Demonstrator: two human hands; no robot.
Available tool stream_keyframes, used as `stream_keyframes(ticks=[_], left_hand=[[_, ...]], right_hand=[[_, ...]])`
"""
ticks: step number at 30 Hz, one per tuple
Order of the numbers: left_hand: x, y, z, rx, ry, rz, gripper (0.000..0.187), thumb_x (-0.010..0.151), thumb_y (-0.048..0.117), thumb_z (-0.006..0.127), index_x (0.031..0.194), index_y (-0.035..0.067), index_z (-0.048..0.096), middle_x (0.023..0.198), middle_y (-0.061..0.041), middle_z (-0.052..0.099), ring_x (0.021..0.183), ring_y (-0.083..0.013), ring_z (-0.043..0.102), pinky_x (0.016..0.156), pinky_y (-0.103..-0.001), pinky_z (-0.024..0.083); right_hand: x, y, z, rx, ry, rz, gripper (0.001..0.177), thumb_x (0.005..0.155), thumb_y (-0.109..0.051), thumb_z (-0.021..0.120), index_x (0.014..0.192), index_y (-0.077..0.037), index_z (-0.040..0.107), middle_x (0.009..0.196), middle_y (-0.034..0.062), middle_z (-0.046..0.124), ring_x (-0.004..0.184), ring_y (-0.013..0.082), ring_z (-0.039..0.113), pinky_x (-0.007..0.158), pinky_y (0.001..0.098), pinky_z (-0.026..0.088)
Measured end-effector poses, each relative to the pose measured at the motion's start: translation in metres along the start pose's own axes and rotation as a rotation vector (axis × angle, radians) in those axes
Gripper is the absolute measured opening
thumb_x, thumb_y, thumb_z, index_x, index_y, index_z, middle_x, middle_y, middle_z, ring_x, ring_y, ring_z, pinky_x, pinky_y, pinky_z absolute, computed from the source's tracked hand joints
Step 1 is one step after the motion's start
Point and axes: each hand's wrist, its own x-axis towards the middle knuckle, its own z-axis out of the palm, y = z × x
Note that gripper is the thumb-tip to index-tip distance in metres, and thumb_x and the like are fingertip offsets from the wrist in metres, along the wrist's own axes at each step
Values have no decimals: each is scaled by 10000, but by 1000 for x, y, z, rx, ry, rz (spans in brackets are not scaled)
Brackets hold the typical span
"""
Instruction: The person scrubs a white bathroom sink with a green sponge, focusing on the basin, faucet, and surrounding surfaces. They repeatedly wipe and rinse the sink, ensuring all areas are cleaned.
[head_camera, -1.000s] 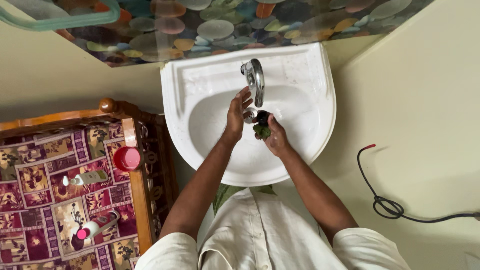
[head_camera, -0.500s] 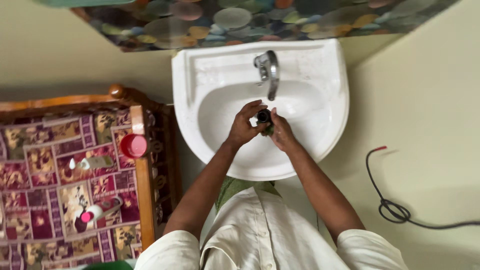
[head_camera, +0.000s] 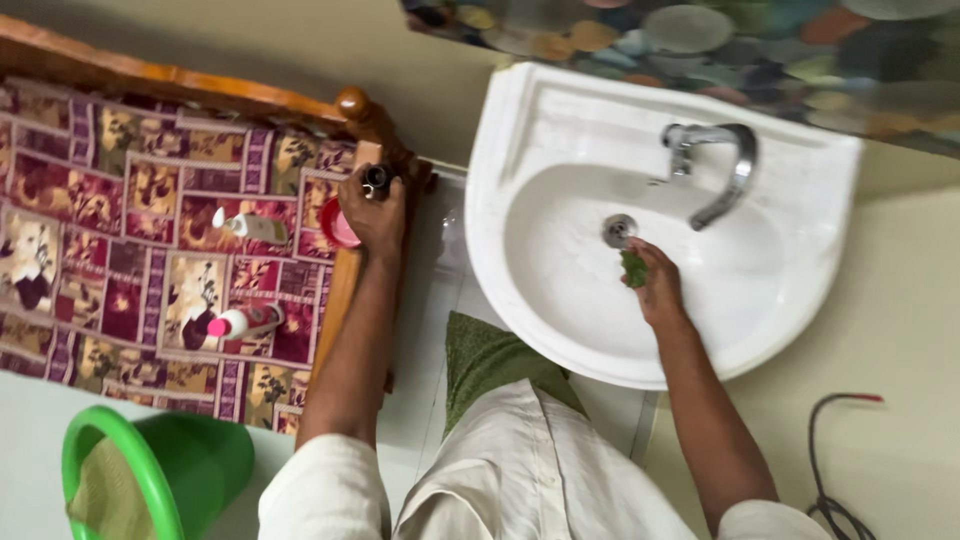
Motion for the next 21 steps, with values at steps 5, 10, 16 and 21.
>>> stream_keyframes(ticks=[5, 10, 16, 21], left_hand=[[53, -91, 16, 386, -327, -257, 385, 743, 228, 853, 1069, 69, 722, 1072, -137, 747, 1134, -353, 602, 989, -525, 444], [87, -160, 63, 689, -416, 16, 358, 696, 261, 832, 1019, 122, 766, 968, -107, 778, 979, -298, 715, 850, -492, 499], [94, -225, 110, 720, -638, 59, 387, 779, 435, 831, 917, 82, 751, 892, -176, 760, 831, -362, 735, 796, -532, 546], [97, -263, 132, 685, -703, 31, 350, 856, 412, 778, 936, 73, 750, 944, -210, 754, 859, -399, 740, 764, -504, 603]], right_hand=[[1, 11, 13, -85, 79, 13, 304, 1011, -233, 651, 1268, -71, 666, 1081, 30, 696, 906, 148, 652, 696, 332, 535], [2, 13, 10, -37, 43, -21, 336, 1023, -188, 659, 1327, -45, 645, 1086, 38, 686, 921, 151, 649, 730, 326, 535], [-9, -1, 10, -12, 126, 17, 315, 1025, -203, 657, 1307, -64, 638, 1079, 20, 677, 936, 158, 651, 758, 331, 539], [-14, -7, 19, -46, 171, 40, 319, 1019, -207, 670, 1311, -80, 645, 1085, 10, 667, 945, 157, 640, 768, 328, 532]])
